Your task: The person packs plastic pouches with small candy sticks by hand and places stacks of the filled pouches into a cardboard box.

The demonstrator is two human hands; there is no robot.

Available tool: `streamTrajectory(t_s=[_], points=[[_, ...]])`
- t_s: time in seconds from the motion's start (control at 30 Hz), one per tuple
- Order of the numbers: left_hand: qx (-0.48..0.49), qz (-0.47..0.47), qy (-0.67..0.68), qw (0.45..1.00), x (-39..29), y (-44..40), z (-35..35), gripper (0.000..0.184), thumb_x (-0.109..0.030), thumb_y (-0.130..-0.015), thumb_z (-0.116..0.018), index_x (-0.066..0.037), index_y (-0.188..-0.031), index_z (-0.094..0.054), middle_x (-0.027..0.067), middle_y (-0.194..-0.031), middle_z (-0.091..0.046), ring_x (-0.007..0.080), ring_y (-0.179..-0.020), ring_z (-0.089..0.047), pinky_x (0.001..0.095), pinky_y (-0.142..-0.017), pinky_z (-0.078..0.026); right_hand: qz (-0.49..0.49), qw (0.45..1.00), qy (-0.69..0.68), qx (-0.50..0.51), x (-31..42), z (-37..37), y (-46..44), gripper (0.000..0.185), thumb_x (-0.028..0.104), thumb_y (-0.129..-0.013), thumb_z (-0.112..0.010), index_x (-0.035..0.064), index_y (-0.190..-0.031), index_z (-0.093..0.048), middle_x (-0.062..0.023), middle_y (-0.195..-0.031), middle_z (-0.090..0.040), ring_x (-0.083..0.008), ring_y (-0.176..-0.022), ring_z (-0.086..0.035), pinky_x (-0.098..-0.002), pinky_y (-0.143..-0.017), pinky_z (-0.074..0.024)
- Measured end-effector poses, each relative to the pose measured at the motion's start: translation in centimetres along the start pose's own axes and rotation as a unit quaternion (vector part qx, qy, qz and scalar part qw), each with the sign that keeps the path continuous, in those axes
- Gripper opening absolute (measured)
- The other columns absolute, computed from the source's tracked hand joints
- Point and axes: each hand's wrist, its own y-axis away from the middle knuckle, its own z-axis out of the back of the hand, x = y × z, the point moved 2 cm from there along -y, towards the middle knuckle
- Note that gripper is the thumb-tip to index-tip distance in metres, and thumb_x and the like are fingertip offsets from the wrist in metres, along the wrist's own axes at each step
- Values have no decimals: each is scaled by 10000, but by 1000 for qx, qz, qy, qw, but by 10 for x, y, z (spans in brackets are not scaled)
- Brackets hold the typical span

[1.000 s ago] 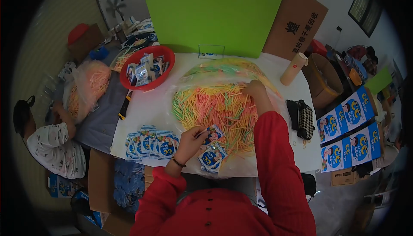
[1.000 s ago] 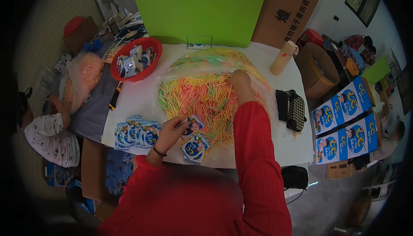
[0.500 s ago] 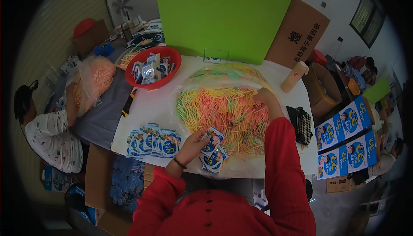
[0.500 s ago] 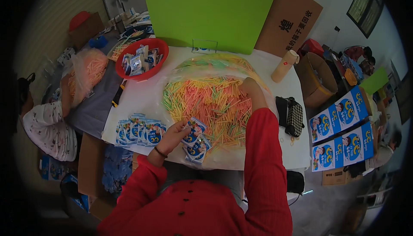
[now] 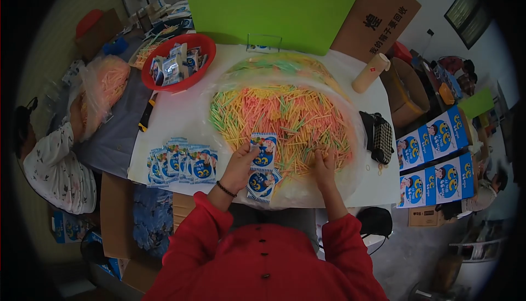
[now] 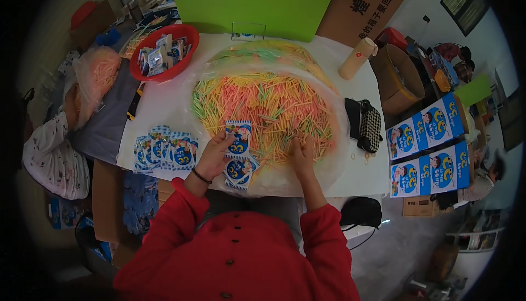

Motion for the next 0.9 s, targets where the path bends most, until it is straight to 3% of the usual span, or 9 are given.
streamTrajectory(t_s=[0.27,0.33,0.37,0.4,0.43,0.47,0.53,0.73,0.9], points=[[-2,-22,-3,1000,12,-1,-4,218,-171,-981,-529,-40,-1147,-583,51,-1027,-674,155,-903,-666,324,-762,-570,193,924,318,93,5,14,10,105,106,-889,-592,21,-938,-554,-133,-847,-563,-282,-784,-541,-339,-722,-421],[-14,-11,-13,1000,15,0,-2,218,-165,-980,-531,-25,-1134,-597,49,-1004,-680,139,-865,-666,298,-743,-563,1,973,218,72,0,18,10,106,134,-938,-549,30,-920,-562,-110,-887,-591,-243,-830,-560,-325,-748,-423],[-23,1,-25,999,16,1,-1,220,-159,-979,-532,-10,-1121,-611,48,-982,-686,122,-827,-666,272,-724,-556,-1,973,217,77,1,18,8,106,134,-938,-549,30,-920,-562,-110,-887,-591,-243,-830,-560,-325,-748,-423],[-29,0,-25,999,15,4,-1,220,-159,-979,-532,-10,-1121,-611,48,-982,-686,122,-827,-666,272,-724,-556,-59,995,73,38,10,18,5,127,154,-965,-524,37,-932,-561,-95,-914,-600,-227,-849,-568,-328,-770,-434],[-5,6,-51,999,14,6,-4,214,-157,-972,-549,-2,-1093,-632,49,-962,-690,114,-809,-661,258,-719,-547,-117,991,-71,-4,17,18,3,151,174,-991,-498,44,-944,-560,-81,-940,-608,-212,-868,-575,-331,-791,-445],[19,14,-79,997,15,9,-6,209,-156,-964,-565,6,-1065,-653,49,-943,-694,106,-792,-657,244,-714,-538,-121,990,-73,-3,22,17,2,151,174,-991,-498,44,-944,-560,-81,-940,-608,-212,-868,-575,-331,-791,-445],[18,4,-106,994,17,11,-9,203,-150,-956,-579,10,-1046,-666,49,-929,-695,96,-778,-651,234,-704,-531,-238,906,-350,-26,27,10,2,183,208,-1022,-445,53,-998,-540,-69,-979,-616,-184,-942,-586,-337,-855,-463],[11,-28,-148,989,27,13,-4,186,-120,-932,-608,14,-1037,-684,45,-921,-700,91,-771,-648,232,-693,-528,-82,923,-361,108,92,-41,20,185,232,-1031,-408,70,-1038,-496,-128,-1112,-614,-225,-1077,-572,-366,-984,-415],[6,-20,-116,993,23,18,-9,147,-104,-922,-623,4,-997,-688,23,-884,-693,67,-755,-631,214,-669,-514,-53,933,-316,167,110,-57,22,177,225,-1032,-398,76,-1033,-494,-133,-1145,-607,-235,-1151,-533,-388,-1038,-360]])
